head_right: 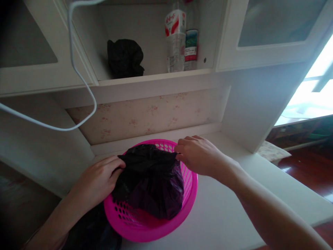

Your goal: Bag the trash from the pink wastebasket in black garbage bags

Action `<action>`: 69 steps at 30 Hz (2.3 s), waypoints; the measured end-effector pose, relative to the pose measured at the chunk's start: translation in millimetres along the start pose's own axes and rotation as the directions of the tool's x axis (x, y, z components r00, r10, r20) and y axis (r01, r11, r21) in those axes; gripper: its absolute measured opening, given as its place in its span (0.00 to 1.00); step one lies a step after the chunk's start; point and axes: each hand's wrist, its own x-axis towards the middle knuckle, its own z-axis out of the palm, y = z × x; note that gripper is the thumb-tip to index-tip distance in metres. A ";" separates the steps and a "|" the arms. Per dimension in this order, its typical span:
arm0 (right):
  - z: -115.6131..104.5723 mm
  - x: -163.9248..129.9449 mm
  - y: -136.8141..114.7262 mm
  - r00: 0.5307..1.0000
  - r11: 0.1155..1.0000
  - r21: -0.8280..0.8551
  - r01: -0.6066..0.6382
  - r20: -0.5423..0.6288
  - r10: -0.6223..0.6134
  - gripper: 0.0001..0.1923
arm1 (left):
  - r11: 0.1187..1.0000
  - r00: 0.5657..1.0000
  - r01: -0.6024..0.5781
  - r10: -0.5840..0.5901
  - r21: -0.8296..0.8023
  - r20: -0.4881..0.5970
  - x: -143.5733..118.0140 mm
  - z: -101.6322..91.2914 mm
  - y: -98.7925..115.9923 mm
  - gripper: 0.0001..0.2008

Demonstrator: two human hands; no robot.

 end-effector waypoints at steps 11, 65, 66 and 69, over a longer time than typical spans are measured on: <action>32.3 16.9 -36.1 0.960 0.953 0.140 0.268 -0.127 -0.251 0.07 | 0.956 0.912 -0.280 0.294 0.089 -0.287 2.8 11.9 81.7 0.19; 40.6 -15.9 1.4 0.867 0.917 0.219 0.334 -0.453 -0.207 0.13 | 0.901 0.945 -0.070 -0.078 -0.429 -0.317 0.3 3.9 25.6 0.08; 42.3 -19.5 6.3 0.869 0.919 0.240 0.313 -0.463 -0.175 0.13 | 0.890 0.939 -0.044 -0.117 -0.454 -0.322 1.7 2.9 19.2 0.07; 49.2 -28.0 19.8 0.854 0.915 0.350 0.199 -0.520 0.012 0.14 | 0.867 0.891 0.068 -0.275 -0.494 -0.360 6.9 2.7 -4.7 0.07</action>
